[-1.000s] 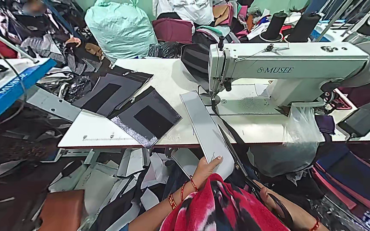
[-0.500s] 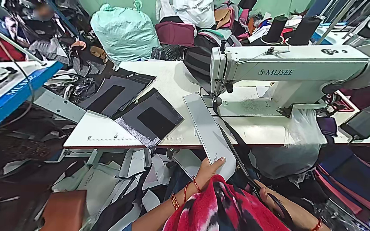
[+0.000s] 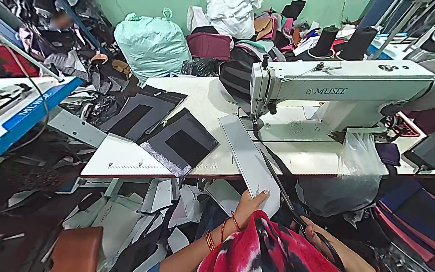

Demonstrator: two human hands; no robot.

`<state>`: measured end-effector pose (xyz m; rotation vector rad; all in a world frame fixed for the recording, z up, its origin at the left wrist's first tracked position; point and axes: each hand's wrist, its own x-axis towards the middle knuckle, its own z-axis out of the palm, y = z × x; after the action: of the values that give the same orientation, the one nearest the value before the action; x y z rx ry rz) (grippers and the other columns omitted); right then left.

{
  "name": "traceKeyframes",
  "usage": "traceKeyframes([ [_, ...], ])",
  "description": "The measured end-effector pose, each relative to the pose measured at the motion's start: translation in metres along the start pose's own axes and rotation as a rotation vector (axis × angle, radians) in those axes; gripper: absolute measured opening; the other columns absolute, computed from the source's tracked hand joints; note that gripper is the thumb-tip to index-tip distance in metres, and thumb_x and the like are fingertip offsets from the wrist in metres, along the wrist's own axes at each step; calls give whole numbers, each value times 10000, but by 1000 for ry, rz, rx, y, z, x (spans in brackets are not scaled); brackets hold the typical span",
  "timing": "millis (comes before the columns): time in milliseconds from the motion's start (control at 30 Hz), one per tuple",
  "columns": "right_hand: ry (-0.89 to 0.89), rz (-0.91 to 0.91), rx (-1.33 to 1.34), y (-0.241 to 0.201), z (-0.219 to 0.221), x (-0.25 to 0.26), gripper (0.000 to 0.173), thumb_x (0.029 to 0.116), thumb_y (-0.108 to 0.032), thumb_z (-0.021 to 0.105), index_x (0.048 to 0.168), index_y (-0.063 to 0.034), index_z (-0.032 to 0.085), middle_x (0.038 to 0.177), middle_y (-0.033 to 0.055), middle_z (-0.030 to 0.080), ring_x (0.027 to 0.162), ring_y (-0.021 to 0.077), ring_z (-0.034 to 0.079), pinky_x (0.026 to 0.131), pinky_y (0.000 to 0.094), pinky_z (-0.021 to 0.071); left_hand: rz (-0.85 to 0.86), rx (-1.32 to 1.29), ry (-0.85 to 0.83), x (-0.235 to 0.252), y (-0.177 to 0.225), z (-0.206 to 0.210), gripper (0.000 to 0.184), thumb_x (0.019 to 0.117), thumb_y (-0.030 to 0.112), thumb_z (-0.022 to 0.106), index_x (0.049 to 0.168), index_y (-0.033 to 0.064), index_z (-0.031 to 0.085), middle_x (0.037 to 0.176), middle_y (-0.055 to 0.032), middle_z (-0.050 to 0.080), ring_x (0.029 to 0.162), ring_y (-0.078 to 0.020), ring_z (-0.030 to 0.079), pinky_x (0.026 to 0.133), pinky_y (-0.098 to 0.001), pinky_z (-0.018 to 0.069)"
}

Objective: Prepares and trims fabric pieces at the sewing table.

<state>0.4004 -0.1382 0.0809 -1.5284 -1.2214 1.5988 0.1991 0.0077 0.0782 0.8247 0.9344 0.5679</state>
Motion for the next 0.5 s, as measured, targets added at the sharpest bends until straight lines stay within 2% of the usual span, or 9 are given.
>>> traceKeyframes([
  [267,54,-17,-76,-3,4,-1,829,881,-844,425,1153,-80,595,856,-95,565,756,-62,527,708,152,465,5,3,2,1,-2,0,221,1005,31,615,1205,-54,579,984,-61,736,887,-68,717,862,-251,589],
  [433,102,-32,-93,-8,8,-3,693,957,-724,460,1121,-67,607,842,-109,559,756,-75,523,716,141,455,-11,6,12,1,-1,0,230,1005,33,618,1210,-61,576,983,-69,733,883,-71,715,861,-253,587],
  [500,103,-33,-88,-7,8,-3,683,958,-720,459,1109,-71,613,843,-105,565,759,-69,525,720,151,458,-10,14,16,1,-2,0,229,1003,38,622,1206,-60,580,979,-65,732,884,-65,712,860,-248,584],
])
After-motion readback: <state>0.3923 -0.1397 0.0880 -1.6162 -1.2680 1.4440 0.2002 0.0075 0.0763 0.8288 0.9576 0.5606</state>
